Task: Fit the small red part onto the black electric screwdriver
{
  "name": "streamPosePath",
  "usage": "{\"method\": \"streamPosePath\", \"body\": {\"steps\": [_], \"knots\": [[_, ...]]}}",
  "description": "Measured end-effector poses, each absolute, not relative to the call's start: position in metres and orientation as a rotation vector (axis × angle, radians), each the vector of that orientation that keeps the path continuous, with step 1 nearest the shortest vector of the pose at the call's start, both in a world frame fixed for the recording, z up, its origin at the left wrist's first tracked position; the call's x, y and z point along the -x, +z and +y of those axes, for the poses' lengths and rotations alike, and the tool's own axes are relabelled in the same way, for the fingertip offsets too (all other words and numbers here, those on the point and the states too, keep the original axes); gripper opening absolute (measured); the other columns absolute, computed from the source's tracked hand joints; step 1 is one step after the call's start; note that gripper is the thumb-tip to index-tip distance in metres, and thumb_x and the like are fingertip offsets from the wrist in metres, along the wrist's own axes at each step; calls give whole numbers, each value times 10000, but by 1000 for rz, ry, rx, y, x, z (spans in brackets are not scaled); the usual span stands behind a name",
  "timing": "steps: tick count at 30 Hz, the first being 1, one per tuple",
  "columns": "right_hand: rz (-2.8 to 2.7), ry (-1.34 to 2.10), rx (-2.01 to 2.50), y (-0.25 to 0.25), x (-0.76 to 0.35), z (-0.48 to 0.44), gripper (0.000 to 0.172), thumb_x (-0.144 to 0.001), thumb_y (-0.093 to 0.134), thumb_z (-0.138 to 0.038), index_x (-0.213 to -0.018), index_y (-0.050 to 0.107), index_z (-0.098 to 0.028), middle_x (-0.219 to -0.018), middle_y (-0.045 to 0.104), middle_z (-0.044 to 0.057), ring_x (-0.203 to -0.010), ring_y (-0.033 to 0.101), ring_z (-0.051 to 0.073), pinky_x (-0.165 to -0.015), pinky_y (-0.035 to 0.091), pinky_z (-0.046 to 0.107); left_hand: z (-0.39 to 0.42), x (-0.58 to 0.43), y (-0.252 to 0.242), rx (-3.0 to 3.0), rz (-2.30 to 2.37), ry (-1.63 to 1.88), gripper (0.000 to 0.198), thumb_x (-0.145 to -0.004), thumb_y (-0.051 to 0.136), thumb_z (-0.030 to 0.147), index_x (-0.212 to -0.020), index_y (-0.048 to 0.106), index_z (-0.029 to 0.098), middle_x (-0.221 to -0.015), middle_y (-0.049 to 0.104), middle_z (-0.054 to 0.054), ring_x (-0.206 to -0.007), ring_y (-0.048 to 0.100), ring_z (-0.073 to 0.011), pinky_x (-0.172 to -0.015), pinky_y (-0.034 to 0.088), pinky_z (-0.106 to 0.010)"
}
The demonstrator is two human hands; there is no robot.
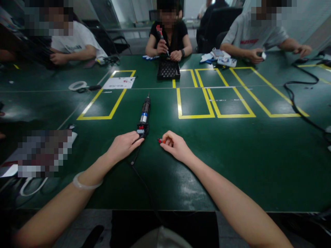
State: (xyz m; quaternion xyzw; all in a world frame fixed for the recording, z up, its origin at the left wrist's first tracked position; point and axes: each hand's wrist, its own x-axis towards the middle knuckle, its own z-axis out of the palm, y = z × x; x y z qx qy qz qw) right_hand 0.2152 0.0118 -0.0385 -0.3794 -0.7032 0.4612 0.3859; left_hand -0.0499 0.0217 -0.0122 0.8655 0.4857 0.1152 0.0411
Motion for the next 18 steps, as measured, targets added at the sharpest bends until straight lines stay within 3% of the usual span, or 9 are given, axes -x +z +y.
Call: {"method": "streamPosePath", "body": {"steps": [8,13,18], "knots": [[-2257,589,1011,-34,-220,7,11,-945,561,-211,-951,557,-204,-913,567,32,-806,557,164,-710,446,268,12,34,-8,-2861,1103,166,387,-1030,374,392,-821,606,164,-860,628,-60,-799,565,-182,-724,395,-307],[-2410,334,989,-32,-220,5,69,-973,532,-235,-1002,583,-197,-1000,617,75,-902,573,204,-778,459,302,5,31,-3,-2846,1000,102,389,-1032,376,407,-850,615,160,-885,619,-54,-809,549,-176,-755,397,-310],[-2476,159,976,-33,-217,6,121,-986,522,-254,-997,628,-196,-986,632,87,-880,565,214,-757,444,319,6,33,2,-2833,997,85,395,-1032,375,416,-855,618,161,-881,613,-52,-820,540,-181,-761,391,-314]]}}
